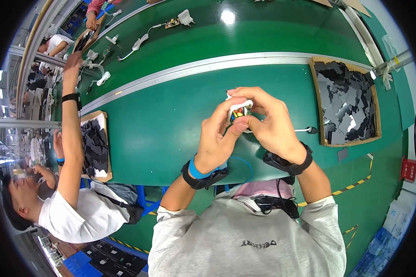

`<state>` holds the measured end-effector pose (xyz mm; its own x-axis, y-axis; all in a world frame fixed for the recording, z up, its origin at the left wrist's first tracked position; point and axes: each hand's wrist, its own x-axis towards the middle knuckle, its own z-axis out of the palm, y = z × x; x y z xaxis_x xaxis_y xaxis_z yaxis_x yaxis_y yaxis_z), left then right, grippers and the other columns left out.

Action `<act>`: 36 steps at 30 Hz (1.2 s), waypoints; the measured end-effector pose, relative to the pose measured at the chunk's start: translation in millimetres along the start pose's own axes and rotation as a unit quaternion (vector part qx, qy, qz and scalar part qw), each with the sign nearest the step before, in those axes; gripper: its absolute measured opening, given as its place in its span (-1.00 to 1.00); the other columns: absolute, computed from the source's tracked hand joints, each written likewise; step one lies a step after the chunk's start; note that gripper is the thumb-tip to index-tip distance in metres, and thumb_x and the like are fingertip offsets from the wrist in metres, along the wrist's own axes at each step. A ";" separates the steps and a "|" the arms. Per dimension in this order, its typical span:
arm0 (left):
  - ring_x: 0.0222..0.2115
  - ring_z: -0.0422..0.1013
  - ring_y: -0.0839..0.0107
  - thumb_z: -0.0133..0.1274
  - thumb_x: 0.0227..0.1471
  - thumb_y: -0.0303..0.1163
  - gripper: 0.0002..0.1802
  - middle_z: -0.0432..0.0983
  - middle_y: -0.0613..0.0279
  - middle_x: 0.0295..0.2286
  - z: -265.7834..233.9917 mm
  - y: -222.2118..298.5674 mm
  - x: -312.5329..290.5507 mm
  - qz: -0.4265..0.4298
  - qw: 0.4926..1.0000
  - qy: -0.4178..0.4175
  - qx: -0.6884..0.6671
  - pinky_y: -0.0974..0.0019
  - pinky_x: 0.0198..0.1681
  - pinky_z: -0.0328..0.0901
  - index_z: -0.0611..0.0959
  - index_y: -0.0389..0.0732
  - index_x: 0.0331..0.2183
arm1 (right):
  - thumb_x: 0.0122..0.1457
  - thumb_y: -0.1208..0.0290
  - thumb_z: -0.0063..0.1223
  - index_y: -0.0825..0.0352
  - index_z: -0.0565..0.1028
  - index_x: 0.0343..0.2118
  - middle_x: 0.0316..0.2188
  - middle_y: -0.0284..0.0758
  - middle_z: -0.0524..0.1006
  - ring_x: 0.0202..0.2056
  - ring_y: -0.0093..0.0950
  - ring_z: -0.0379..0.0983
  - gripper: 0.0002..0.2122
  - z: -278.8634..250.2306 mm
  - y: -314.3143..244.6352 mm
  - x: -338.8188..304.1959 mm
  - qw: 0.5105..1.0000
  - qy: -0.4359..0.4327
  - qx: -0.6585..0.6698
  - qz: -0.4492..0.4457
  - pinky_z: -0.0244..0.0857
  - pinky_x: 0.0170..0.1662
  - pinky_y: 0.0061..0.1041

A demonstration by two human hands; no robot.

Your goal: The person places a black foam piece into a white charger housing, inserts a circuit board with an attached cable, and presses the components together. This assembly process is then repeated for a second charger.

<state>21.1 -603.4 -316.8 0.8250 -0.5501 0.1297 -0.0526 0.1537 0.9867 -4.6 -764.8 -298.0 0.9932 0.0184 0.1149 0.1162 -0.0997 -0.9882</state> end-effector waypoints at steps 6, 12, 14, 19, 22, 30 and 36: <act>-0.05 0.40 0.38 -0.01 0.21 -0.45 -0.51 0.43 0.08 -0.04 -0.3 8.4 3.0 0.000 0.997 0.022 -0.068 0.32 0.02 0.29 0.31 -0.35 0.13 | -0.06 0.76 0.13 0.35 0.45 -0.06 -0.06 -0.22 0.52 -0.17 -0.38 0.53 -0.57 8.5 -11.0 2.8 0.996 0.032 -0.080 -0.034 0.44 -0.16 -0.45; 0.00 0.37 0.34 -0.08 0.25 -0.38 -0.46 0.39 0.06 0.01 -7.6 14.2 1.4 -0.048 0.988 0.011 -0.148 0.28 0.05 0.28 0.25 -0.35 0.19 | -0.11 0.67 0.28 0.36 0.49 -0.21 -0.10 -0.21 0.52 -0.33 -0.39 0.53 -0.66 13.6 -1.9 -3.5 0.942 0.139 -0.228 -0.204 0.44 -0.32 -0.47; 0.04 0.33 0.34 -0.08 0.24 -0.33 -0.39 0.32 0.05 0.06 -7.9 14.0 0.1 -0.071 0.989 0.011 -0.131 0.26 0.07 0.28 0.18 -0.36 0.22 | -0.14 0.63 0.33 0.37 0.50 -0.29 -0.11 -0.21 0.53 -0.37 -0.38 0.53 -0.70 11.9 -0.5 -3.2 0.911 0.144 -0.287 -0.258 0.44 -0.36 -0.47; 0.06 0.32 0.33 -0.12 0.27 -0.37 -0.46 0.38 0.06 0.04 -9.8 16.2 -4.0 -0.043 0.990 -0.020 -0.135 0.26 0.14 0.20 0.22 -0.34 0.21 | -0.15 0.62 0.33 0.38 0.51 -0.33 -0.12 -0.21 0.53 -0.33 -0.34 0.54 -0.73 7.5 -7.0 -7.6 0.944 0.118 -0.235 -0.199 0.46 -0.34 -0.46; 0.09 0.29 0.32 -0.12 0.27 -0.36 -0.45 0.36 0.05 0.06 -10.0 19.6 1.6 -0.009 0.992 -0.050 -0.116 0.25 0.16 0.16 0.21 -0.35 0.21 | -0.14 0.61 0.33 0.38 0.52 -0.32 -0.12 -0.22 0.52 -0.32 -0.33 0.55 -0.73 5.5 -12.8 -7.8 0.930 0.138 -0.244 -0.238 0.47 -0.32 -0.45; 0.12 0.24 0.33 -0.12 0.25 -0.44 -0.44 0.29 0.06 0.10 -12.0 28.2 -5.3 -0.030 0.994 -0.041 -0.096 0.25 0.17 0.16 0.18 -0.33 0.22 | -0.14 0.62 0.31 0.36 0.53 -0.17 -0.04 -0.22 0.48 -0.23 -0.26 0.52 -0.62 6.5 -12.6 -14.2 0.933 0.082 -0.265 -0.229 0.46 -0.23 -0.39; -0.03 0.34 0.35 0.02 0.09 -0.59 -0.51 0.45 0.09 0.00 -21.7 53.9 -14.7 0.007 1.000 -0.012 0.009 0.32 0.06 0.23 0.40 -0.33 0.09 | -0.10 0.54 0.29 0.32 0.53 -0.14 0.06 -0.23 0.39 0.00 -0.23 0.39 -0.62 -11.1 -32.5 -29.7 0.948 -0.014 -0.257 -0.188 0.33 -0.03 -0.26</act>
<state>18.4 -569.3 -267.7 0.8107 -0.5671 0.1456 -0.0743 0.1471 0.9863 -37.8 -773.1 -268.2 0.8808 0.1749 0.4400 0.4578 -0.5520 -0.6969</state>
